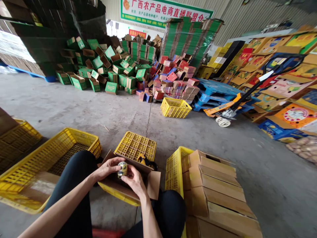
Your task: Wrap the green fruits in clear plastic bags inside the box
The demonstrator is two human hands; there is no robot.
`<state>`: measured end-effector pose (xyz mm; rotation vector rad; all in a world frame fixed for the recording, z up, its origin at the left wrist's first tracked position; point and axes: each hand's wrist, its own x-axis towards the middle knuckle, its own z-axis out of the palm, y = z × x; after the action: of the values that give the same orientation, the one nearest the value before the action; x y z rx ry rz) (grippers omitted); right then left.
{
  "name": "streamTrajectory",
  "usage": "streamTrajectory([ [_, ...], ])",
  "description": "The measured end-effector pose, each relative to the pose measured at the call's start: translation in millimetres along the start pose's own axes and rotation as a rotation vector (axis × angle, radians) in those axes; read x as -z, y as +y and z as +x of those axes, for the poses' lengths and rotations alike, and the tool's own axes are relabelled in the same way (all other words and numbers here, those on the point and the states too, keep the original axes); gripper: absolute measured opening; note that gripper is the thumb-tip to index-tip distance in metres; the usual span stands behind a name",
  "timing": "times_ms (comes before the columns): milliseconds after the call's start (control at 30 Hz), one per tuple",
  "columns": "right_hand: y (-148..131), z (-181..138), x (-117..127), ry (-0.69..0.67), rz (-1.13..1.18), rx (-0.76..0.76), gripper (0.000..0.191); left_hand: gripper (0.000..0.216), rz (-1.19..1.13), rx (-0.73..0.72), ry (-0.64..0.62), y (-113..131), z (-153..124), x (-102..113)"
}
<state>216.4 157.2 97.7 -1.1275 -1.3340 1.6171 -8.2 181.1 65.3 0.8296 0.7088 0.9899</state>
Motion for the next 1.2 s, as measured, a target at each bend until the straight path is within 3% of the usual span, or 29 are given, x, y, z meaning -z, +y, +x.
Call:
streamTrajectory([
  [300,-2.1,0.4,-1.1,0.028,0.059,0.008,0.050,0.072,0.093,-0.033,-0.044,-3.9,3.5,-0.1],
  [433,-0.6,1.3,4.5,0.073,0.167,0.034,0.054,0.080,0.071,0.008,-0.169,-0.2,0.2,-3.8],
  [533,4.6,3.7,8.4,0.111,0.152,0.083,0.054,0.074,0.120,0.085,-0.232,3.6,-2.9,-5.6],
  [867,8.3,7.3,16.4,0.127,0.001,0.147,0.057,0.060,0.214,-0.011,-0.063,0.2,1.3,2.7],
  [1200,8.5,5.6,18.4,0.158,-0.112,0.147,0.041,0.060,0.165,0.017,-0.129,-3.4,0.2,1.8],
])
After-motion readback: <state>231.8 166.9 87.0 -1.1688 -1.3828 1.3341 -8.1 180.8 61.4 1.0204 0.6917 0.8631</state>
